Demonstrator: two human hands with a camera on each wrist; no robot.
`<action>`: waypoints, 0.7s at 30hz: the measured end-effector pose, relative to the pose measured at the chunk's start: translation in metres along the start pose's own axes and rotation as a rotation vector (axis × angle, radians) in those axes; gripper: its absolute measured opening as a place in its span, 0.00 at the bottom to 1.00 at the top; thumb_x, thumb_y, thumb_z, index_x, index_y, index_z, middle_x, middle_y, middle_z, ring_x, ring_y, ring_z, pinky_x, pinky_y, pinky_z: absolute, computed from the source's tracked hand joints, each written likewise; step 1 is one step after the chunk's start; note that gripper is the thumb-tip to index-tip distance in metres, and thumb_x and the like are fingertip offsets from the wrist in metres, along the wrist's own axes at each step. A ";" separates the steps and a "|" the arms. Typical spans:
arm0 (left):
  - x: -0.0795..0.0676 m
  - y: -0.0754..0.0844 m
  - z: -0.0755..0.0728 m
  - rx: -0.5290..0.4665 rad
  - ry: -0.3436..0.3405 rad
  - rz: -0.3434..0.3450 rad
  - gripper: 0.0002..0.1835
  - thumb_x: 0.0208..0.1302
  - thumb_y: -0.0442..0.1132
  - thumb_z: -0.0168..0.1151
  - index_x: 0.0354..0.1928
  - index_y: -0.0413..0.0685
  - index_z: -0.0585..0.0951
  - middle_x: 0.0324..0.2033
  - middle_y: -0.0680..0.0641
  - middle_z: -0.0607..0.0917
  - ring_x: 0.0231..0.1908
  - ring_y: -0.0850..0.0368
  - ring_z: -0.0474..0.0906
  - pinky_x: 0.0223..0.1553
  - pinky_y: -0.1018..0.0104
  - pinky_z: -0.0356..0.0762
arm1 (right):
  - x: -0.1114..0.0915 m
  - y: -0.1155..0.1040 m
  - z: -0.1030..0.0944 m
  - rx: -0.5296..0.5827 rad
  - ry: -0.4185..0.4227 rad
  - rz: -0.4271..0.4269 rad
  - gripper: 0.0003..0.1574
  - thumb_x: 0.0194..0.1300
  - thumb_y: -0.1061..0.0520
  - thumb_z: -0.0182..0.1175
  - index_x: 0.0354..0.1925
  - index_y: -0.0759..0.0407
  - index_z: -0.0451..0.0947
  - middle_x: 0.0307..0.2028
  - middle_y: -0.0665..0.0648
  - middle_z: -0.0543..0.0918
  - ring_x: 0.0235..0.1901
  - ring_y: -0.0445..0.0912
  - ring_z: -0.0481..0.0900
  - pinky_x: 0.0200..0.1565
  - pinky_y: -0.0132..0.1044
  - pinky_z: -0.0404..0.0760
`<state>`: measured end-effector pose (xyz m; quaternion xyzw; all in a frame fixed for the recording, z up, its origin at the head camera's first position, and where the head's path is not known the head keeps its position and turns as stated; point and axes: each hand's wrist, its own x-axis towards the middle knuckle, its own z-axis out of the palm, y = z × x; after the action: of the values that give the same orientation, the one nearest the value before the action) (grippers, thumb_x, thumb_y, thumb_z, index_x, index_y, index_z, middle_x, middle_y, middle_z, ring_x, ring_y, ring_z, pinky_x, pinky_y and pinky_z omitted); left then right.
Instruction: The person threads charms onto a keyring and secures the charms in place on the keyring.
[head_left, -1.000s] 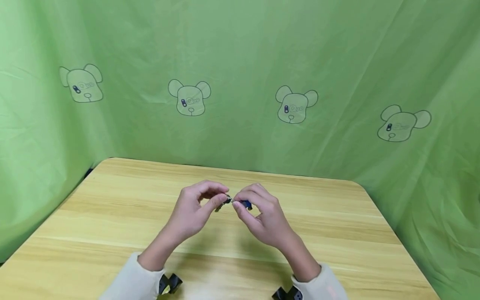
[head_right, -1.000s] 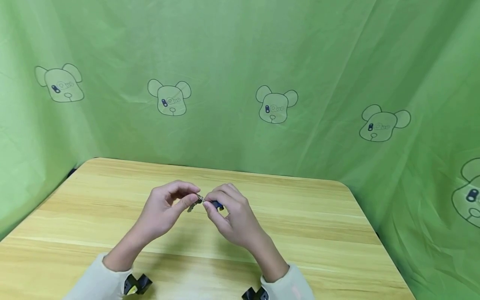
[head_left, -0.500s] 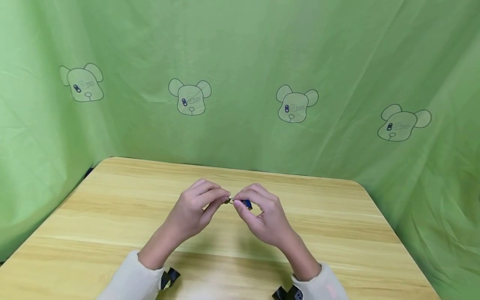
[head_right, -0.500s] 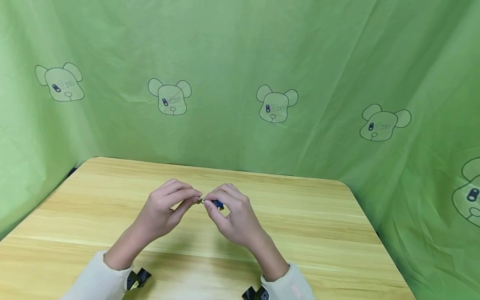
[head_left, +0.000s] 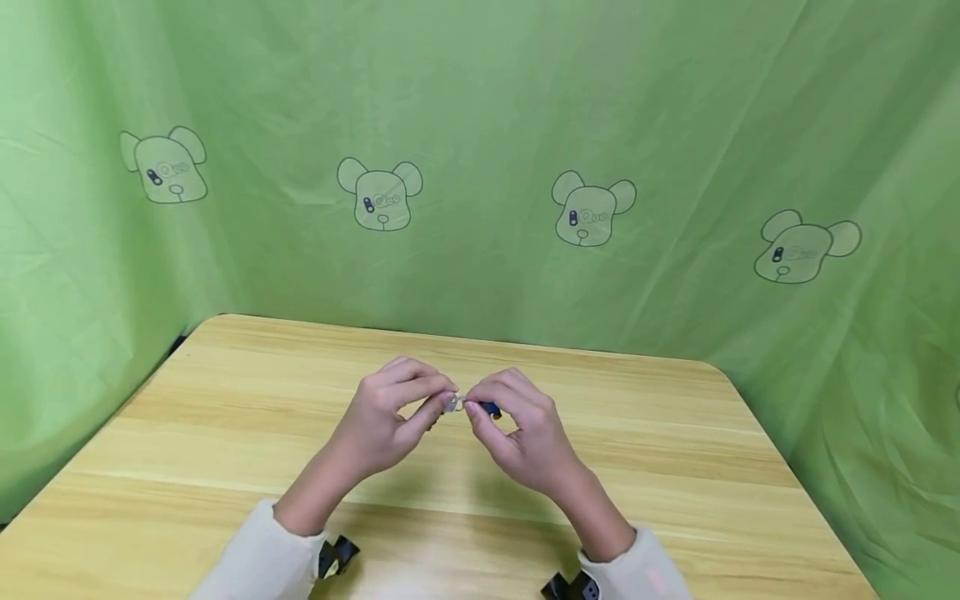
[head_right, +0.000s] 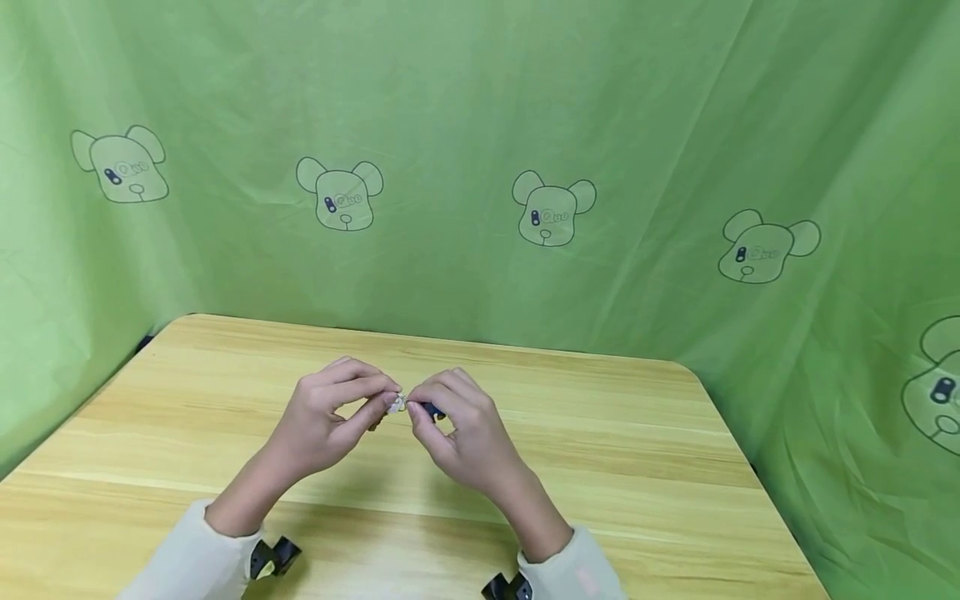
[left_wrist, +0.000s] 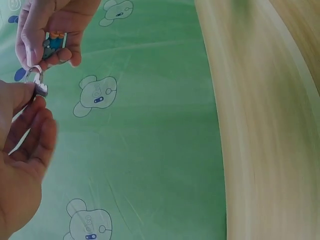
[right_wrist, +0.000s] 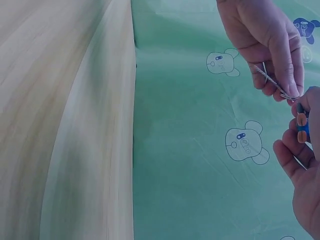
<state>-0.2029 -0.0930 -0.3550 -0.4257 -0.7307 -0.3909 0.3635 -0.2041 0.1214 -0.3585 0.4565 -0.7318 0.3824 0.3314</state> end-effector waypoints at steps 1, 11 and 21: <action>0.000 0.000 0.000 0.004 -0.004 0.000 0.06 0.60 0.27 0.72 0.37 0.43 0.89 0.35 0.50 0.87 0.38 0.56 0.82 0.38 0.71 0.81 | 0.000 0.000 0.000 -0.008 0.004 -0.008 0.06 0.71 0.62 0.59 0.37 0.59 0.83 0.35 0.50 0.83 0.33 0.42 0.75 0.36 0.27 0.75; 0.000 0.000 -0.003 0.213 -0.119 0.178 0.04 0.62 0.30 0.71 0.38 0.42 0.87 0.36 0.50 0.86 0.38 0.56 0.79 0.39 0.72 0.81 | 0.000 0.002 0.001 -0.042 -0.007 -0.058 0.05 0.68 0.64 0.59 0.36 0.58 0.81 0.35 0.50 0.82 0.34 0.42 0.75 0.39 0.26 0.74; -0.001 -0.003 -0.003 0.177 -0.050 0.085 0.01 0.66 0.30 0.67 0.37 0.42 0.86 0.35 0.49 0.86 0.37 0.55 0.80 0.38 0.67 0.82 | 0.002 0.000 0.003 -0.037 -0.006 -0.089 0.05 0.68 0.65 0.58 0.36 0.58 0.81 0.34 0.50 0.82 0.33 0.42 0.75 0.39 0.26 0.73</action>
<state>-0.2043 -0.0967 -0.3557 -0.4321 -0.7525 -0.2981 0.3976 -0.2047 0.1177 -0.3588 0.4834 -0.7189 0.3522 0.3541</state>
